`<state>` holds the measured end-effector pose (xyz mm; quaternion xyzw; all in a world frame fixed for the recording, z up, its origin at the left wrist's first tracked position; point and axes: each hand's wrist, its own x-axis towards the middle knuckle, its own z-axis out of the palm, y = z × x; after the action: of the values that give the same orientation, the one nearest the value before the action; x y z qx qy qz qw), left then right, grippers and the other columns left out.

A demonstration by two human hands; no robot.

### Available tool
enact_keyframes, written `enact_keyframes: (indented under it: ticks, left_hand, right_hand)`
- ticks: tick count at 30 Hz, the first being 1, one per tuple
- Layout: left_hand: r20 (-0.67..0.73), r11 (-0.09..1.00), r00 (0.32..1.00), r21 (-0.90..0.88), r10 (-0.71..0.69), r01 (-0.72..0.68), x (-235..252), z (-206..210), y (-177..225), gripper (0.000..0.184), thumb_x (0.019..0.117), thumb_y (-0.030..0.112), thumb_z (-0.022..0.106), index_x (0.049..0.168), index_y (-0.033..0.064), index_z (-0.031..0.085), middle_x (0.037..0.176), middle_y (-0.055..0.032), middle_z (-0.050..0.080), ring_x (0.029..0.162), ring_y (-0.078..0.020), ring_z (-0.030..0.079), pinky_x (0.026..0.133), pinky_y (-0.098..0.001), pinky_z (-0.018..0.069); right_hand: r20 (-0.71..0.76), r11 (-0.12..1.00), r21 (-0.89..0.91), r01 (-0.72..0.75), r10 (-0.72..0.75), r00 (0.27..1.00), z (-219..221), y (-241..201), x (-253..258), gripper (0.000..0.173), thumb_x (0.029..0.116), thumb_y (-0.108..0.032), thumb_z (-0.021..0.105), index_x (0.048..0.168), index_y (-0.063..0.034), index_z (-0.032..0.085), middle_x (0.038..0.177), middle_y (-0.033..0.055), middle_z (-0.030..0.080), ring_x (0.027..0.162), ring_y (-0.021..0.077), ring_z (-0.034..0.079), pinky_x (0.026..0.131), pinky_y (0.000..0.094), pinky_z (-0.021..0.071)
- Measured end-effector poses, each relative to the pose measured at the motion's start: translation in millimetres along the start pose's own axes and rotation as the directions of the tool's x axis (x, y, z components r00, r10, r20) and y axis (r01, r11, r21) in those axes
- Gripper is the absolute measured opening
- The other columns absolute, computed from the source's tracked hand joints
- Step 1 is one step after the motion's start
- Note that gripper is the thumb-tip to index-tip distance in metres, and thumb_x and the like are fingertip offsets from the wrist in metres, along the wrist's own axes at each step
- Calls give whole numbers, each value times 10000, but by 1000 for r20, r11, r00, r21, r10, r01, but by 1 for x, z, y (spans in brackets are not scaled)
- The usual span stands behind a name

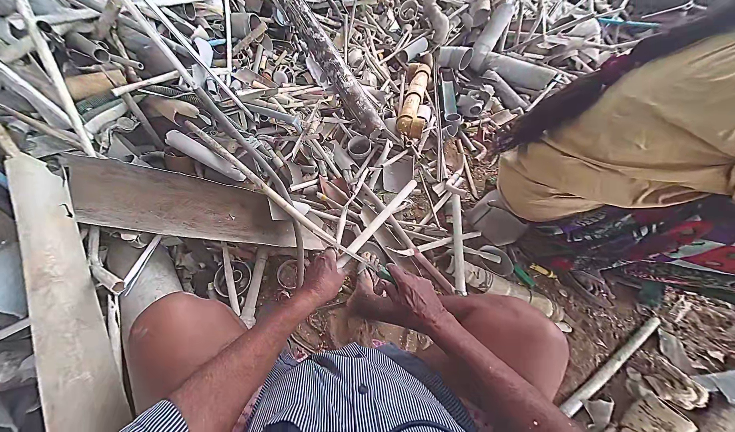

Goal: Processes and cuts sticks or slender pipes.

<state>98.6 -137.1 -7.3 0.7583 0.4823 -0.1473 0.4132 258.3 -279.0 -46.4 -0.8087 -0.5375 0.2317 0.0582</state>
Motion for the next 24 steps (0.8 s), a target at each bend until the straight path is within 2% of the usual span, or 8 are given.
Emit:
enact_keyframes:
  ticks: [3, 5, 7, 9, 13, 16, 19, 24]
  left_hand:
    - [-18, 998, 1000, 59, 17, -15, 1, 2, -5, 487, 1052, 267, 567, 1418, -43, 478, 1403, -261, 550, 1312, -388, 544, 1092, -537, 417]
    - [-32, 998, 999, 59, 19, -17, 4, 3, -10, 479, 1058, 282, 555, 1422, -22, 488, 1413, -250, 551, 1306, -388, 553, 1078, -549, 426]
    - [-34, 999, 999, 35, 37, -35, 5, 1, -10, 445, 1083, 292, 492, 1401, -19, 509, 1397, -248, 562, 1299, -378, 559, 1074, -542, 429]
    - [-4, 997, 997, 26, 73, -73, 8, 2, -8, 409, 1100, 232, 423, 1392, -38, 519, 1396, -256, 559, 1313, -367, 550, 1101, -516, 417]
    - [88, 995, 991, 0, 97, -97, 19, 4, -13, 390, 1085, 174, 479, 1364, -97, 511, 1401, -296, 530, 1350, -384, 506, 1143, -486, 378]
    - [146, 993, 984, -80, 100, -89, 28, 3, -26, 423, 1082, 233, 514, 1367, -79, 501, 1328, -293, 568, 1245, -388, 574, 1076, -503, 432]
    - [196, 988, 976, -138, 99, -73, 31, 7, -39, 427, 1102, 284, 469, 1376, -42, 438, 1181, -255, 605, 1016, -340, 655, 919, -474, 521]
    - [167, 984, 975, -125, 145, -125, 33, 8, -33, 385, 1080, 170, 479, 1367, -86, 503, 1303, -295, 582, 1239, -391, 572, 1071, -511, 425]
  right_hand:
    - [13, 952, 134, -276, 276, 961, -17, 28, 26, 474, 1114, -363, 396, 1373, 4, 545, 1148, 274, 675, 1099, 433, 664, 947, 587, 491]
    - [-26, 919, 208, -336, 349, 937, -24, 45, 34, 477, 1117, -362, 398, 1342, 26, 560, 1134, 280, 665, 1087, 423, 655, 947, 579, 474]
    - [-28, 946, 155, -286, 294, 955, -21, 40, 26, 467, 1114, -354, 404, 1357, 16, 555, 1116, 275, 677, 1066, 430, 670, 933, 588, 492]
    - [73, 975, 61, -213, 208, 975, -9, 18, 12, 488, 1107, -368, 405, 1405, -4, 538, 1153, 269, 682, 1090, 435, 673, 947, 590, 501]
    - [226, 992, -34, -120, 125, 966, 3, -9, 8, 521, 1105, -408, 382, 1407, -8, 526, 1152, 268, 678, 1085, 438, 672, 925, 586, 506]
    - [172, 978, 32, -207, 198, 965, -1, 7, 15, 500, 1113, -390, 373, 1392, -10, 538, 1130, 263, 680, 1074, 433, 671, 927, 593, 499]
    - [111, 944, 100, -315, 304, 946, -7, 32, 27, 501, 1121, -383, 356, 1427, -23, 523, 1167, 267, 674, 1106, 429, 660, 966, 594, 479]
    - [249, 983, -35, -177, 181, 951, 3, 2, 10, 488, 1123, -361, 316, 1361, 6, 534, 1117, 256, 675, 1072, 425, 671, 919, 582, 506]
